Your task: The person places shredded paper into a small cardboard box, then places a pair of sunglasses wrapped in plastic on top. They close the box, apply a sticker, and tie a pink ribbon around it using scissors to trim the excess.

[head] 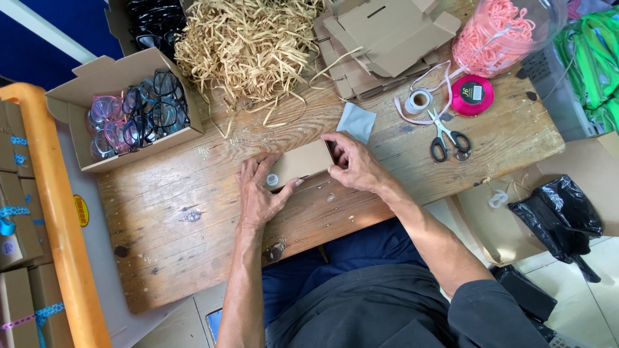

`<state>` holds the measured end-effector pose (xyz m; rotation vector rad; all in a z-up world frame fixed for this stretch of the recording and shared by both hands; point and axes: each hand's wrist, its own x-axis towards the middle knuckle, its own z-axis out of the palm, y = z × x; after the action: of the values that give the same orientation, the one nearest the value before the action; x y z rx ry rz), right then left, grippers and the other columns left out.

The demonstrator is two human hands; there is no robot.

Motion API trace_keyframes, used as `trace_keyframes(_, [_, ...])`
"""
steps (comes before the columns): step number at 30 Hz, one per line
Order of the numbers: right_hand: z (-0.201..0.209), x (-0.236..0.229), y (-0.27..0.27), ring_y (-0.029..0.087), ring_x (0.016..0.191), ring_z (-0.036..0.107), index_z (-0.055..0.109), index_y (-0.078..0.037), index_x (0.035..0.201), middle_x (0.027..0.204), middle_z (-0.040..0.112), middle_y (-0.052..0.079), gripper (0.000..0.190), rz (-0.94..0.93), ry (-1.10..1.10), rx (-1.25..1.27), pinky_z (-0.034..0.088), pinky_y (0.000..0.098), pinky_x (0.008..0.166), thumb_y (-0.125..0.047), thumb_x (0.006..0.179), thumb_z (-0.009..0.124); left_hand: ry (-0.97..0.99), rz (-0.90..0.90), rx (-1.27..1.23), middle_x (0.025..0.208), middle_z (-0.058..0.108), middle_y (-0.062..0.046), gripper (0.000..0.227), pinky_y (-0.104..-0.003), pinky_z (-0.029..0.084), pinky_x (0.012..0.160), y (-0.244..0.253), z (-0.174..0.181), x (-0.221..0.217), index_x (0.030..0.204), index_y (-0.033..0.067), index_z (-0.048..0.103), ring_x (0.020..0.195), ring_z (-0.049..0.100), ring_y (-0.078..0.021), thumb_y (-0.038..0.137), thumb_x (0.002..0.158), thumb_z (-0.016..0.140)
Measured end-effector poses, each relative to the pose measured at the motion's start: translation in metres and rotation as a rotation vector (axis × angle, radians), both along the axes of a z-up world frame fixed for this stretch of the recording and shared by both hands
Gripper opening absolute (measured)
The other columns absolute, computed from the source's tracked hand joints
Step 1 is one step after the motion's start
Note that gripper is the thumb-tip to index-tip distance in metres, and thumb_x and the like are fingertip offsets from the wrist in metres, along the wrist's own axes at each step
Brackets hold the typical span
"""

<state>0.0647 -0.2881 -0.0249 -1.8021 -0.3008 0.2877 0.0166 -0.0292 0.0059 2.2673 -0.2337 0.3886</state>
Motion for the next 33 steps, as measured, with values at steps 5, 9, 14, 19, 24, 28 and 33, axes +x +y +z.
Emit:
trace_keyframes(5, [0.001, 0.005, -0.017, 0.029, 0.101, 0.060, 0.059, -0.008, 0.141, 0.128, 0.056, 0.017, 0.078, -0.020, -0.154, -0.055, 0.062, 0.0354, 0.078, -0.007, 0.068, 0.085, -0.012, 0.003, 0.008, 0.119, 0.062, -0.006, 0.064, -0.038, 0.040, 0.095, 0.001, 0.003, -0.002, 0.125, 0.0173, 0.070, 0.113, 0.058, -0.0263, 0.046, 0.071, 0.091])
trace_keyframes(9, [0.016, 0.009, -0.029, 0.031, 0.106, 0.058, 0.061, -0.008, 0.140, 0.136, 0.054, 0.016, 0.072, -0.041, -0.216, -0.076, 0.061, 0.0379, 0.082, -0.010, 0.072, 0.086, -0.024, 0.003, 0.007, 0.121, 0.060, -0.007, 0.065, -0.040, 0.041, 0.096, 0.001, -0.001, -0.001, 0.126, 0.0176, 0.070, 0.114, 0.057, -0.0284, 0.046, 0.071, 0.091])
trace_keyframes(14, [0.030, -0.012, -0.002, 0.032, 0.113, 0.060, 0.070, -0.012, 0.129, 0.134, 0.063, 0.013, 0.045, 0.003, -0.518, -0.196, 0.056, 0.0402, 0.091, -0.014, 0.085, 0.077, -0.057, 0.017, 0.021, 0.119, 0.061, -0.008, 0.066, -0.042, 0.043, 0.097, 0.001, -0.002, -0.001, 0.125, 0.0176, 0.071, 0.114, 0.057, -0.0293, 0.045, 0.069, 0.093])
trace_keyframes(19, [0.012, -0.027, 0.020, 0.033, 0.116, 0.065, 0.074, -0.010, 0.113, 0.131, 0.068, 0.011, 0.021, -0.118, -0.647, -0.175, 0.051, 0.0447, 0.098, -0.017, 0.093, 0.074, -0.079, 0.004, 0.010, 0.118, 0.060, -0.010, 0.065, -0.042, 0.044, 0.097, 0.000, 0.002, -0.003, 0.125, 0.0146, 0.072, 0.110, 0.056, -0.0306, 0.044, 0.071, 0.093])
trace_keyframes(24, [0.017, -0.031, 0.001, 0.034, 0.121, 0.057, 0.066, -0.005, 0.125, 0.137, 0.056, 0.016, 0.041, -0.339, -0.797, -0.604, 0.049, 0.0462, 0.098, -0.039, 0.102, 0.062, -0.043, 0.021, 0.015, 0.119, 0.060, -0.011, 0.075, -0.042, 0.043, 0.097, 0.000, 0.002, -0.003, 0.129, 0.0178, 0.072, 0.112, 0.056, -0.0301, 0.050, 0.065, 0.094])
trace_keyframes(28, [0.011, -0.032, -0.004, 0.036, 0.127, 0.053, 0.064, 0.000, 0.128, 0.137, 0.057, 0.020, 0.059, -0.347, -0.738, -0.796, 0.045, 0.0487, 0.100, -0.052, 0.104, 0.052, 0.001, 0.013, 0.032, 0.118, 0.062, -0.009, 0.076, -0.041, 0.042, 0.094, 0.002, -0.004, -0.003, 0.131, 0.0190, 0.071, 0.112, 0.057, -0.0276, 0.051, 0.067, 0.093])
trace_keyframes(33, [0.009, -0.028, 0.000, 0.043, 0.137, 0.046, 0.056, -0.001, 0.141, 0.149, 0.049, 0.024, 0.058, -0.290, -0.613, -0.567, 0.026, 0.0626, 0.116, -0.046, 0.107, 0.044, 0.015, 0.013, 0.061, 0.124, 0.062, -0.007, 0.071, -0.041, 0.041, 0.093, 0.002, -0.008, -0.005, 0.135, 0.0244, 0.069, 0.113, 0.055, -0.0262, 0.051, 0.071, 0.088])
